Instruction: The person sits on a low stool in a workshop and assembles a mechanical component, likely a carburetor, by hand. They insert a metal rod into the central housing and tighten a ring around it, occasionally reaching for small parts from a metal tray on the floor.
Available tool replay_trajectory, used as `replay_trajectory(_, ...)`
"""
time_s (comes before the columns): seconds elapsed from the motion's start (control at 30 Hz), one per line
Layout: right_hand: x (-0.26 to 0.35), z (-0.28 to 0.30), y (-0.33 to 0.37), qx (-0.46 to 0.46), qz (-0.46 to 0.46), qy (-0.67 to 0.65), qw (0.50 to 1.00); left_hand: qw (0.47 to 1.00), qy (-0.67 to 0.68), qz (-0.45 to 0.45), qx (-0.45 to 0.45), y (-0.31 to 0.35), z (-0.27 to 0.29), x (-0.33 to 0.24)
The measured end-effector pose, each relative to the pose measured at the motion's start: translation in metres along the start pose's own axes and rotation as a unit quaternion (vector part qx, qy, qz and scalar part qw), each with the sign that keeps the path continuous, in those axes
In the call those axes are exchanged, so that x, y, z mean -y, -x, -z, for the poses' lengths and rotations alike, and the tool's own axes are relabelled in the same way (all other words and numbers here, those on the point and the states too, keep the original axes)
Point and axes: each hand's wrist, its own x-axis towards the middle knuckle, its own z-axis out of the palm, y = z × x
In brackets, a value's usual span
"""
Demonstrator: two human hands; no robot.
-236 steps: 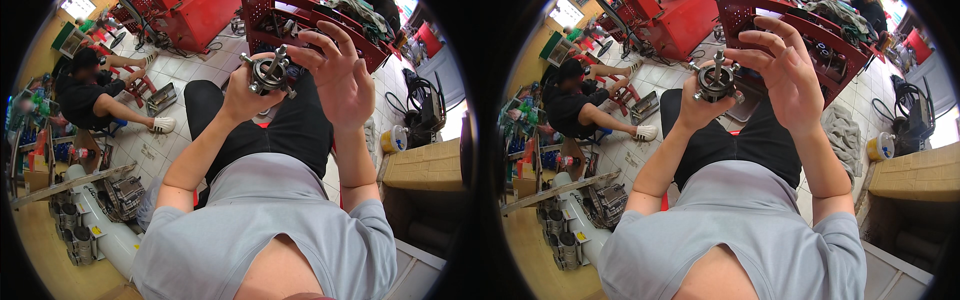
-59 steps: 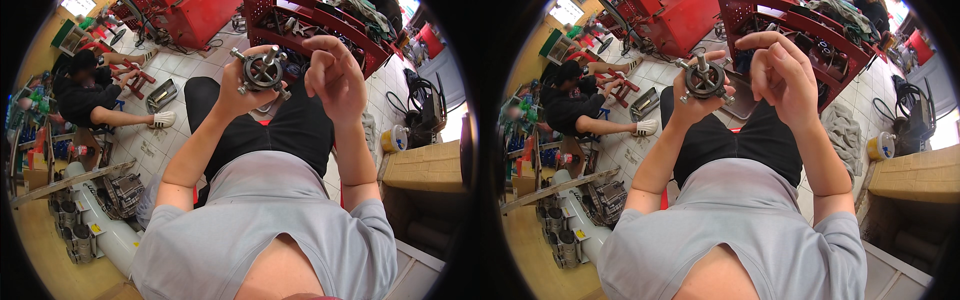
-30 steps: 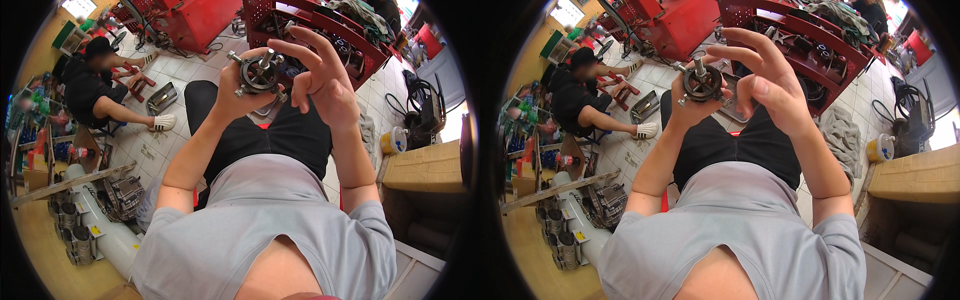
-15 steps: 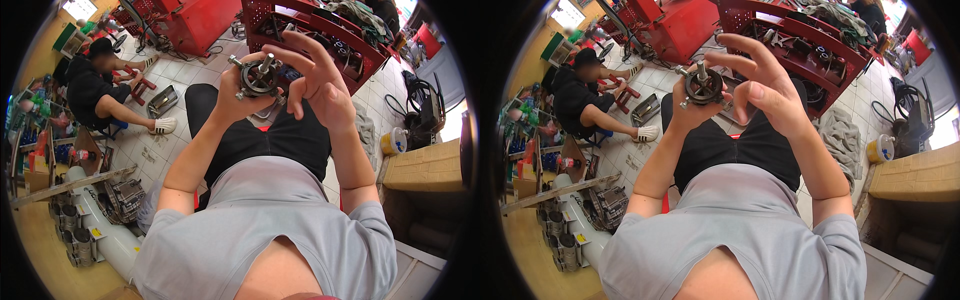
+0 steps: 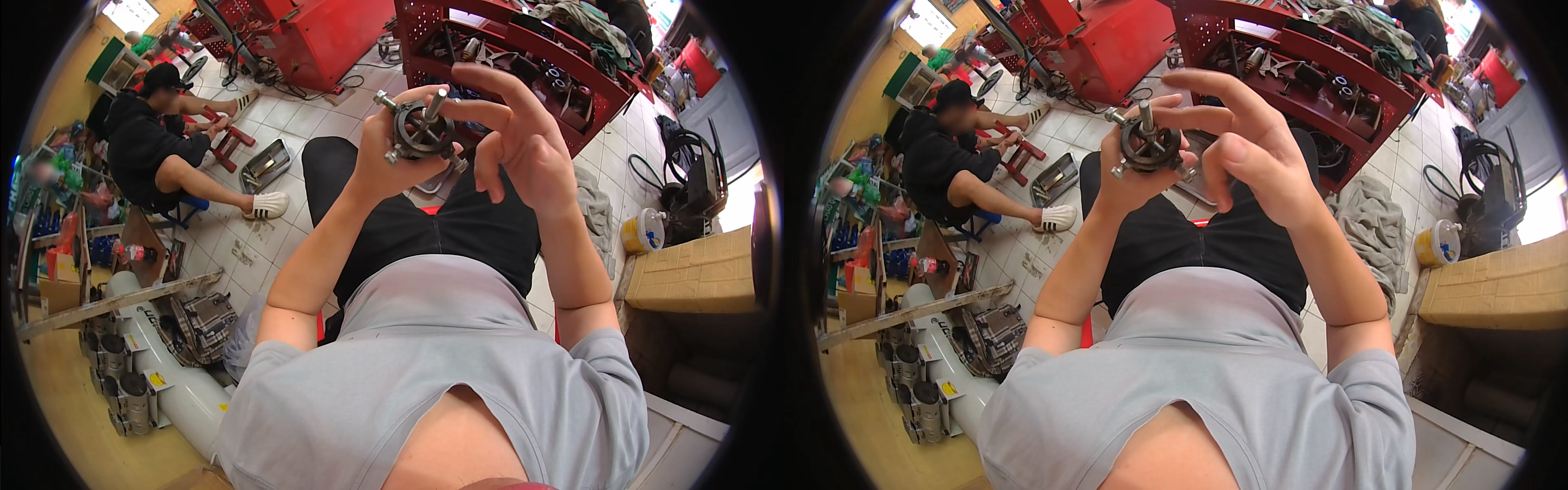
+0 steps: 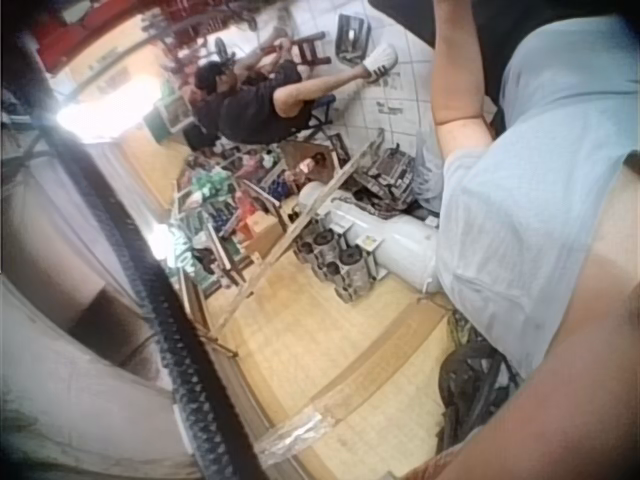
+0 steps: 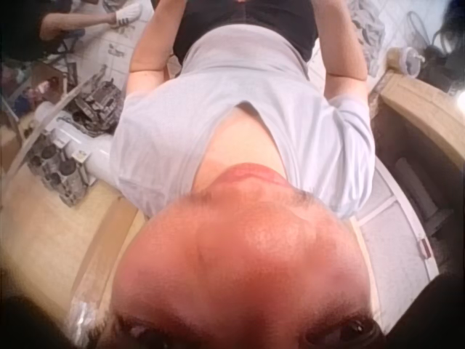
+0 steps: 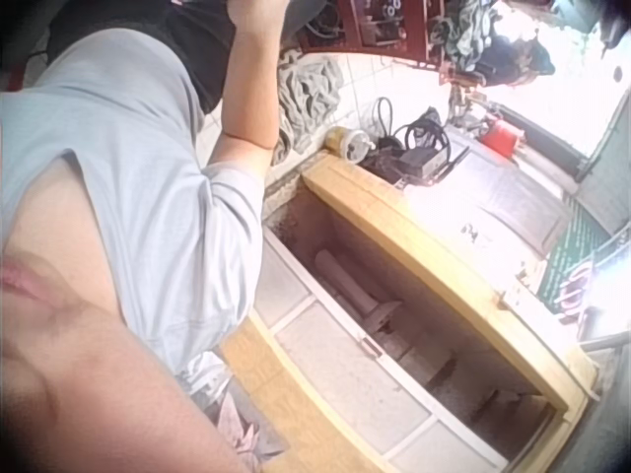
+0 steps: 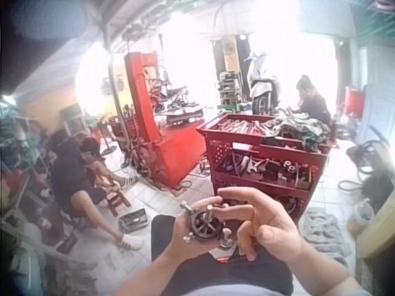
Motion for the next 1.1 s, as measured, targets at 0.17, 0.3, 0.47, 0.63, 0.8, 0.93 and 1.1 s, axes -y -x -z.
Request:
replay_trajectory(0.17,-0.004,0.021,-0.001,-0.007,-0.032,-0.029,0.999,0.998,0.041,0.046,0.002,-0.002,0.000,-0.010)
replay_trajectory(0.3,-0.003,0.001,-0.003,-0.062,-0.010,0.027,0.998,1.000,0.000,0.003,0.000,0.000,0.001,-0.001)
replay_trajectory(0.47,0.004,-0.001,-0.001,-0.043,-0.034,0.060,0.997,0.999,-0.028,-0.020,0.017,-0.002,-0.001,-0.004)
replay_trajectory(0.63,0.003,0.024,-0.001,-0.037,-0.032,-0.007,0.999,0.998,0.051,0.037,0.029,-0.001,-0.004,-0.011)
replay_trajectory(0.8,0.001,0.000,-0.003,-0.063,0.007,0.035,0.997,0.999,0.028,0.016,0.016,0.001,-0.002,-0.008)
replay_trajectory(0.93,0.003,0.019,-0.002,-0.007,-0.029,0.050,0.998,0.998,-0.044,-0.033,0.027,-0.002,0.001,-0.011)
replay_trajectory(1.1,-0.002,0.018,-0.001,-0.038,-0.020,0.033,0.999,1.000,0.015,0.026,0.004,-0.001,0.001,-0.008)
